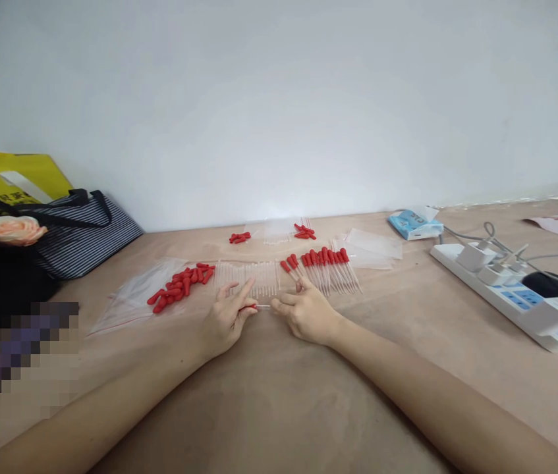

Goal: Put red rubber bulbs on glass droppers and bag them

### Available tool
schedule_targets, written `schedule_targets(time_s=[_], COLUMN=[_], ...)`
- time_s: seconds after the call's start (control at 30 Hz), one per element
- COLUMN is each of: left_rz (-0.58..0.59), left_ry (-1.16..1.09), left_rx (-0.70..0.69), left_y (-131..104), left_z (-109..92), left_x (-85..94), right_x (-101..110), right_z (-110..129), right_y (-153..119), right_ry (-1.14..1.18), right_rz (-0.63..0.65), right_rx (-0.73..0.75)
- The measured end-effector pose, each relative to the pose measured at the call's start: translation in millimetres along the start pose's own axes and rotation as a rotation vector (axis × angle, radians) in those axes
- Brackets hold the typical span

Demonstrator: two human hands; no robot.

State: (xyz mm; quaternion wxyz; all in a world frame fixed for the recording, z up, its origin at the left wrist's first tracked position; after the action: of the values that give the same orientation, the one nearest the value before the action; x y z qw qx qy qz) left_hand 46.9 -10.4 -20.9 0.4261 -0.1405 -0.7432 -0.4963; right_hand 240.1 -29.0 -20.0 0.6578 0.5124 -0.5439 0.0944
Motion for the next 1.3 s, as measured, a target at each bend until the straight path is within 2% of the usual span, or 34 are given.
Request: schedule_targets(time_s=[0.27,0.4,0.6,0.97,1.03,1.17,1.3], left_rz=[0.062,0.070,0.126,0.124,0.120,0.110,0.125], left_ry=[-0.089,-0.092,-0.024,0.063,0.033,-0.037,0.004], left_rx=[-0.038,-0.052,-0.085,-0.173,-0.145,-0.004,0.073], left_y=[2.0,1.5,3.2,7.0,7.1,6.0,3.8], left_z=[-0.3,0.1,-1.7,-6.2,-5.1,0.8,4.5], left_x=[-2.4,-2.3,-0.4,0.0,-0.5,4.1,13.2], right_x=[5.0,5.0,1.2,-4.6,-4.4,-3.7,-2.4], right_z=[-6.1,-5.9,-1.6,9.1,7.3,1.6,-2.2], right_y=[0.2,-0.3,0.1,10.0,8.9,4.6,-0.8], right_ry=[-0.168,-0.190,-0.144,0.031,0.086,0.144,0.170], right_rz=[-0.035,-0.065,-0.052,0.018,0.041,0.059,0.045], right_rx=[0.149,0.168,0.100,-0.083,-0.117,-0.196,-0.222])
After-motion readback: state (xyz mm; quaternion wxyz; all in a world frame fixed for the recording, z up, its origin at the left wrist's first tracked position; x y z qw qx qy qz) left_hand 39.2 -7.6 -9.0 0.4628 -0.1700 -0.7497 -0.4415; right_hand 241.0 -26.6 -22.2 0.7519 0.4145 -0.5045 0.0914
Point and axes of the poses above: each hand's wrist, its own y-axis towards the middle knuckle, its own x-axis out of the back of the hand, z = x × y, the point moved 1 cm from there along y, towards the middle knuckle, and after that the axes turned 1 degree about -z, right-handed, at the moved point
